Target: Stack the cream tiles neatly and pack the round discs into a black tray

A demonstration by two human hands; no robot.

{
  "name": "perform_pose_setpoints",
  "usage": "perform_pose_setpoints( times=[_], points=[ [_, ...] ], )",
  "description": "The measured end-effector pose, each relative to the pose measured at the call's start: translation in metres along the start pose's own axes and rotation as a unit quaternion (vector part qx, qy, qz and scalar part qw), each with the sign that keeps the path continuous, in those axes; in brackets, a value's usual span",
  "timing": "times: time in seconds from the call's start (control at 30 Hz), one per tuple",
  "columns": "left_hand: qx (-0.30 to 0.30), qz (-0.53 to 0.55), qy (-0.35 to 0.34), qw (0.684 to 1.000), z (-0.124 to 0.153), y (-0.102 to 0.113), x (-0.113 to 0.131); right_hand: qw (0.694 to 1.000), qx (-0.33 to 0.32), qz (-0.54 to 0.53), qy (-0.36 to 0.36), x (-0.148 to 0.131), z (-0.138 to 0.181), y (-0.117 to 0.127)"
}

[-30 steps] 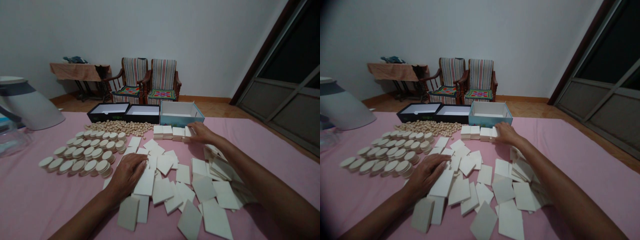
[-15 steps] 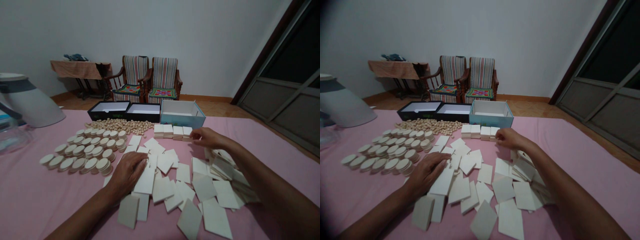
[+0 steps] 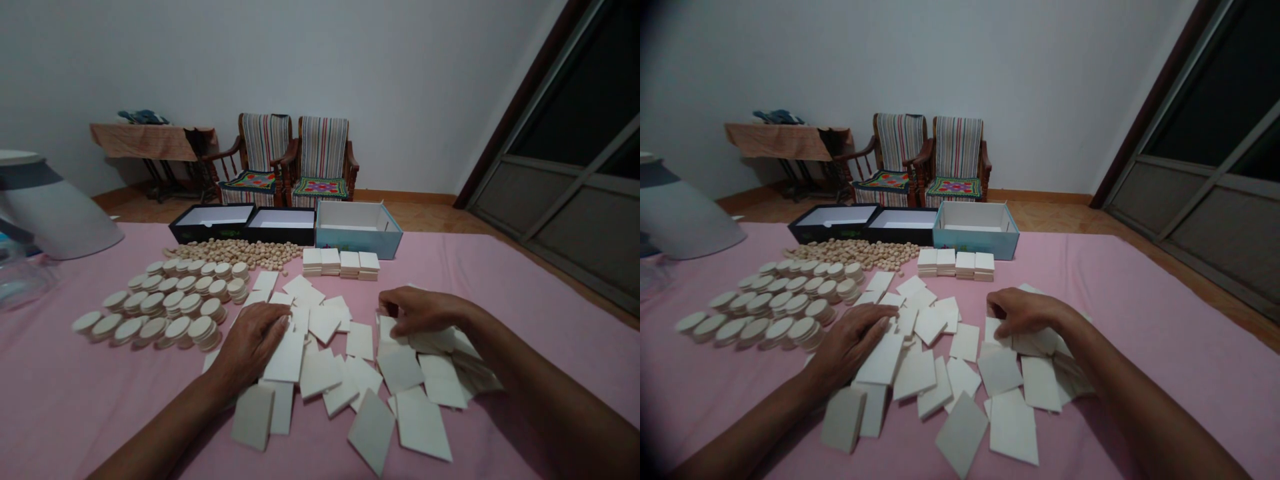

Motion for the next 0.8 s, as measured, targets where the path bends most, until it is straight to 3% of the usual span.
perform_pose_setpoints(
  times=[0.17,0.3,0.63,0.8],
  points=[
    [0.008,0.002,-0.005,1.000,0.000,0.001,0.001,0.989,0.082,-0.119,0.021,0.016,-0.019,0.007],
    [0.007,0.005,-0.003,1.000,0.000,0.001,0.001,0.986,0.146,-0.084,-0.003,0.037,-0.035,0.007],
    [0.007,0.001,-0.002,1.000,0.000,0.001,-0.001,0.993,0.082,0.076,-0.023,0.021,-0.033,-0.011],
    [0.009,-0.004,-0.004,1.000,0.000,0.001,-0.001,0.989,0.127,0.069,-0.026,0.030,-0.021,0.015]
  ],
)
Point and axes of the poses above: each hand's wrist, its own z-axis away from the middle knuckle, its own y-axis out of the back of the hand, x = y × z, the point moved 6 cm from there along -z, towards the middle knuckle, and after that the axes turned 15 degrees about y, right-handed, at the moved point
